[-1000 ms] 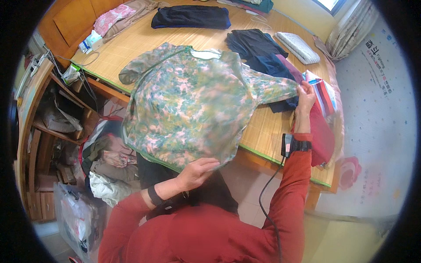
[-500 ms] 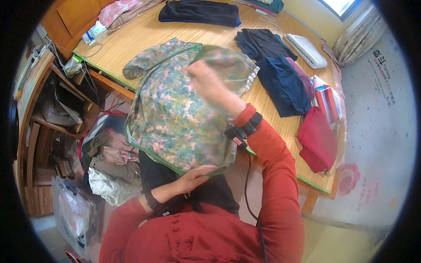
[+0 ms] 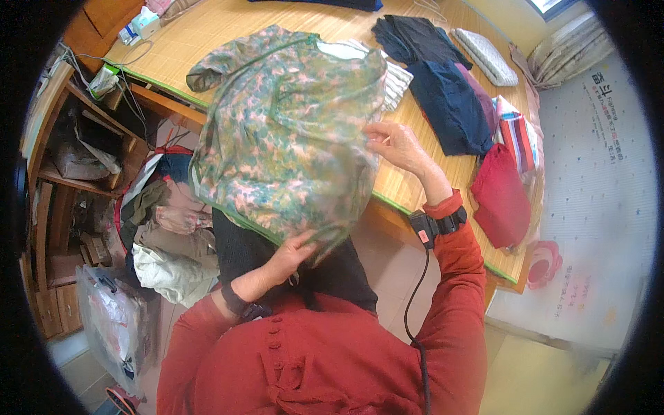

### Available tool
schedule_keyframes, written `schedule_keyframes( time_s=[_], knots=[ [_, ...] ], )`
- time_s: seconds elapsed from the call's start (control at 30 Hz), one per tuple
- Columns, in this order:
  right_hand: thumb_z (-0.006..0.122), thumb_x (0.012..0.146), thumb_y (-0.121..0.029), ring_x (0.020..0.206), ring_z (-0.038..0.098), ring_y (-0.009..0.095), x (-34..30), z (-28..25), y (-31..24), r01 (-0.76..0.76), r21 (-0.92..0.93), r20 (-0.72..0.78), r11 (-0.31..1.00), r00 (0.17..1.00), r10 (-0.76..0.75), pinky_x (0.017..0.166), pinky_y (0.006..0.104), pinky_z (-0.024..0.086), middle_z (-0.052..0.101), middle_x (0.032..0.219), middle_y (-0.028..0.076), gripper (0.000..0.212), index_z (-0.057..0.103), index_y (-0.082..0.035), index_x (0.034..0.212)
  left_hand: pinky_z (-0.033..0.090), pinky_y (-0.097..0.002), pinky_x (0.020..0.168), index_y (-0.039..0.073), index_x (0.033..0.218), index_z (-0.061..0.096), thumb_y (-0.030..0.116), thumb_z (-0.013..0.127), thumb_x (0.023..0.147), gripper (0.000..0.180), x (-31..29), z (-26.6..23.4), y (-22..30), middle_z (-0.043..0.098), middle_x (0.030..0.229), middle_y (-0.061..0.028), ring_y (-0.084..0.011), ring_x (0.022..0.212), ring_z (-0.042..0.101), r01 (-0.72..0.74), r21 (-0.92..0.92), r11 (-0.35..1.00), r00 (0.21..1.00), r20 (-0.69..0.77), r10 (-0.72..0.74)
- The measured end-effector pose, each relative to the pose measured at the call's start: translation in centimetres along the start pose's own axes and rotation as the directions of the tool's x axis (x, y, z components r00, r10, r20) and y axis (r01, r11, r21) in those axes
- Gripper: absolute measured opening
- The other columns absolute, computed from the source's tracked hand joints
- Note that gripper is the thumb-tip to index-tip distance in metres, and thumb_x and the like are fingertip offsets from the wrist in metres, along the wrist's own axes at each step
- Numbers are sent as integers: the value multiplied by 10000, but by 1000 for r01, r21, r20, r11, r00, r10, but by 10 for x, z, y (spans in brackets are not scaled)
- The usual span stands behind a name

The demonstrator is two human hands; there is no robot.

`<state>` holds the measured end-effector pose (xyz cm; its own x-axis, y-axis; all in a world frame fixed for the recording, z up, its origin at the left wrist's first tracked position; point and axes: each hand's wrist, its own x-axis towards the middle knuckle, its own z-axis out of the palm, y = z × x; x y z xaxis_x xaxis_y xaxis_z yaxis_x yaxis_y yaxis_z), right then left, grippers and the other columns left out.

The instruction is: The person uses a straw broom to brush a dark garment on a wooden table, then folds it. They then pick up a striped shirt from a laundry basket, fold it, and place it on the table. Finally, they pick up a floral-patterned shirt and begin folding it.

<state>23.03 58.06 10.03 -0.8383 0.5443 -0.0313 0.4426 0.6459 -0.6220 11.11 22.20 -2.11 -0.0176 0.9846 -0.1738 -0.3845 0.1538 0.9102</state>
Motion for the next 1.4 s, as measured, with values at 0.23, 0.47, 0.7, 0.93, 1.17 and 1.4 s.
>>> schedule_keyframes(
  time_s=[0.23,0.47,0.7,0.93,1.17,1.4],
  knots=[
    [836,951,-172,978,759,212,-54,41,0,-79,88,-76,993,993,86,874,366,607,795,1111,128,351,787,-22,1265,513,-396,1124,41,1533,600,104,623,1054,484,-12,9,-2,630,1513,-144,-302,1355,624,-254,440,861,967,106,231],
    [914,908,-298,819,659,196,-53,47,-12,34,-171,-271,985,959,-80,784,341,570,691,964,93,476,752,-12,1251,511,-509,1138,38,1332,677,221,766,959,424,-4,29,29,626,1465,-213,-447,1347,607,-438,649,622,893,394,218],
    [908,898,-340,861,727,240,-20,9,-12,-26,-212,-273,977,961,-33,783,379,584,726,947,115,500,749,-15,1243,528,-494,1109,12,1392,662,251,767,981,487,68,-61,114,684,1394,-229,-431,1300,654,-255,852,458,863,-13,505],
    [870,886,-424,989,770,423,-93,54,-32,-105,-284,-145,953,987,66,830,502,615,767,1074,212,714,628,-54,1447,406,-511,1255,-5,1604,466,332,790,967,790,194,-162,174,529,1594,-289,-465,1495,494,42,998,51,815,-64,576],
    [782,894,-232,920,761,426,-137,108,-39,-161,-275,-192,948,975,111,784,536,610,749,1086,225,981,304,-49,1731,347,-524,1307,25,1693,363,316,798,928,927,305,-193,205,444,1689,-272,-450,1587,399,0,999,52,947,-17,321],
    [730,897,-108,848,756,409,-150,114,-28,-247,16,-272,969,932,242,737,486,588,734,975,244,743,523,-49,1608,513,-509,1092,27,1558,541,453,849,895,846,344,-194,218,722,1322,-224,-424,1288,646,41,984,175,995,-57,85]
  ],
)
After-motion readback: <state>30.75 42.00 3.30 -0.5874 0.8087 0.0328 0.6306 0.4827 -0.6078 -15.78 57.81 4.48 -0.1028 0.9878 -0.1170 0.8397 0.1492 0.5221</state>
